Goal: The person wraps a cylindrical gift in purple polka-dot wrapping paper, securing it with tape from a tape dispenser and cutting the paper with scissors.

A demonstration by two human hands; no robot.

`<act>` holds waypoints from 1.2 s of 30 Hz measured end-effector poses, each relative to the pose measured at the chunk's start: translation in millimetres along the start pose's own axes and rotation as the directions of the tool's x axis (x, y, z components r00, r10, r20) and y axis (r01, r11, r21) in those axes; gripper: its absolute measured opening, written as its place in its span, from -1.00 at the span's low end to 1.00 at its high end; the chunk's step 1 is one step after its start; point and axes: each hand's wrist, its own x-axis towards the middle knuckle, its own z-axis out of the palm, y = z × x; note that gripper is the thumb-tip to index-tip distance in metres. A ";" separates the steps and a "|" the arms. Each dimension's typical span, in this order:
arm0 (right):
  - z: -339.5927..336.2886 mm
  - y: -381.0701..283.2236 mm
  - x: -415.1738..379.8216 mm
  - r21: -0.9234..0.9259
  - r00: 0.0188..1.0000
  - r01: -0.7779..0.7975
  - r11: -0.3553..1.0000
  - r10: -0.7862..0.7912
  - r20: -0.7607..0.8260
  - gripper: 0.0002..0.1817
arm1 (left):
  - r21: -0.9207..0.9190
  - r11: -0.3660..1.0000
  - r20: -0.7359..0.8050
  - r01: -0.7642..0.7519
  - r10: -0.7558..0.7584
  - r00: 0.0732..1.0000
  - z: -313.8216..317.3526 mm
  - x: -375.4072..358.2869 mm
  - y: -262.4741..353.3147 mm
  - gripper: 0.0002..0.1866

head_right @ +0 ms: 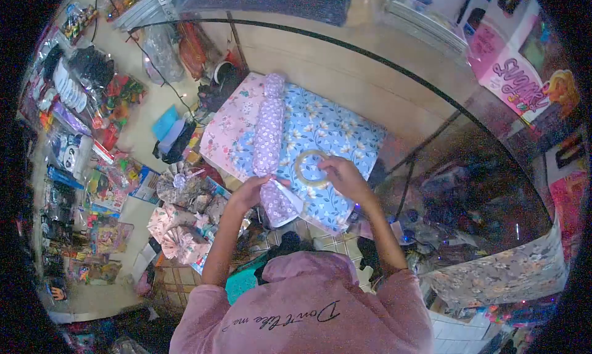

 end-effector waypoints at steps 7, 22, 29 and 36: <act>-10.9 5.4 -15.4 -0.156 0.995 0.104 0.982 -0.100 0.029 -0.77 | -0.262 0.965 -0.053 -0.010 -0.004 0.999 1.4 -0.6 1.4 -0.74; 39.4 3.3 -8.2 -0.483 0.989 0.149 0.863 -0.126 0.080 -0.69 | -0.241 0.970 0.057 0.037 -0.024 0.998 7.5 -0.3 6.8 -0.73; 21.7 -5.0 -7.8 -0.279 0.987 0.158 0.947 -0.153 0.042 -0.77 | 0.044 0.999 -0.049 -0.020 0.022 0.999 6.5 9.2 4.2 -0.66; 17.3 -15.8 -13.5 -0.133 0.969 0.172 0.976 -0.192 -0.153 -0.74 | 0.464 0.883 -0.203 0.071 0.028 0.979 2.7 24.9 1.7 -0.50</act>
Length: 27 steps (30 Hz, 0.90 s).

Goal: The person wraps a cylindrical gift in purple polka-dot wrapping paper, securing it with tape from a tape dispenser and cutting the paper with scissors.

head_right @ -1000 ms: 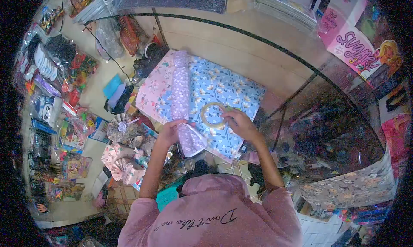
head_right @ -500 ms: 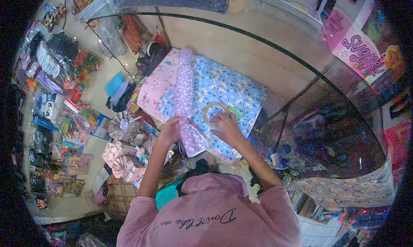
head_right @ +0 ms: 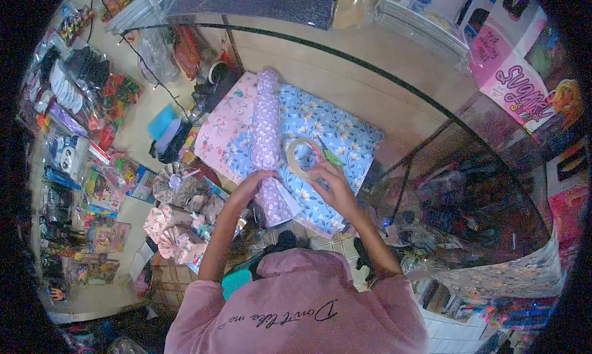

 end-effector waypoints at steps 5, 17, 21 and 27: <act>-6.8 -12.0 1.1 0.042 0.999 0.023 0.999 -0.022 -0.023 -0.75 | 0.415 0.901 -0.175 -0.127 0.216 0.961 0.5 -14.3 4.1 -0.37; -10.6 -27.6 16.7 0.246 0.999 0.030 0.969 -0.026 -0.022 -0.73 | 0.668 0.615 -0.225 -0.419 0.704 0.674 19.3 -82.2 78.9 -0.66; -7.7 -31.4 19.1 0.329 1.000 -0.001 0.944 0.000 0.005 -0.74 | 0.581 0.616 -0.188 -0.532 0.738 0.649 38.4 -99.6 95.6 -0.53; -10.2 -39.6 18.8 0.276 0.979 0.177 0.945 -0.198 0.052 -0.75 | 0.177 0.665 -0.158 -0.725 0.747 0.646 58.5 -89.9 84.7 -0.17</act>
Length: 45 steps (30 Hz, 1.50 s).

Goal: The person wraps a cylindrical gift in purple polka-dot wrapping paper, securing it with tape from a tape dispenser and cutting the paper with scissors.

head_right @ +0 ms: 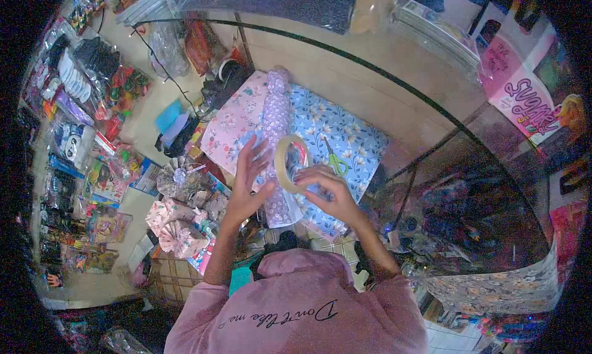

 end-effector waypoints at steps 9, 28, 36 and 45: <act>-8.3 -6.7 -18.3 -0.240 0.994 0.070 0.968 -0.047 0.101 -0.74 | -0.277 0.960 0.196 0.026 0.030 0.980 -1.0 7.7 -16.3 -0.17; -16.5 -16.2 -34.6 -0.127 0.943 -0.068 0.990 0.022 -0.332 -0.70 | -0.296 0.937 -0.035 0.183 -0.203 0.979 10.5 -24.0 -0.5 -0.27; -8.9 -21.0 -9.7 0.548 0.938 -0.346 0.761 0.287 0.193 -0.61 | -0.391 0.898 -0.019 0.202 -0.227 0.974 5.5 -35.7 4.7 -0.28; -5.7 -22.3 -11.1 0.274 0.960 -0.267 0.924 0.232 0.155 -0.87 | 0.017 0.998 -0.166 0.060 -0.056 0.984 -4.7 -34.7 -1.4 -0.71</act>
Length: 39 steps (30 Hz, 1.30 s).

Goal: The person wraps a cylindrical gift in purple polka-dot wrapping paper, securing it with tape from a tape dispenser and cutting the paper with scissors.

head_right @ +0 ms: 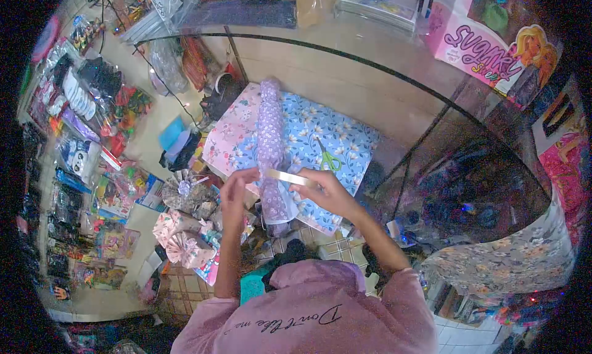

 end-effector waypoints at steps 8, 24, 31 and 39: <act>3.5 -12.7 -1.8 -0.326 0.989 0.143 0.934 -0.147 0.013 -0.85 | 0.196 0.980 0.035 0.040 -0.047 0.998 8.7 -0.3 33.8 -0.85; -1.2 -2.0 -9.0 -0.475 0.980 0.200 0.857 -0.177 0.094 -0.82 | 0.170 0.985 0.059 -0.034 0.024 0.998 19.5 -5.5 9.8 -0.92; -0.7 10.5 -7.9 -0.675 0.976 0.152 0.722 -0.218 -0.013 -0.86 | 0.008 0.999 0.195 0.031 -0.032 0.980 25.7 -14.2 16.8 -0.94; -32.5 63.2 -7.0 -0.625 0.989 0.008 0.780 -0.099 -0.112 -0.83 | -0.172 0.964 0.038 0.203 -0.200 0.979 29.9 -3.6 13.9 -0.90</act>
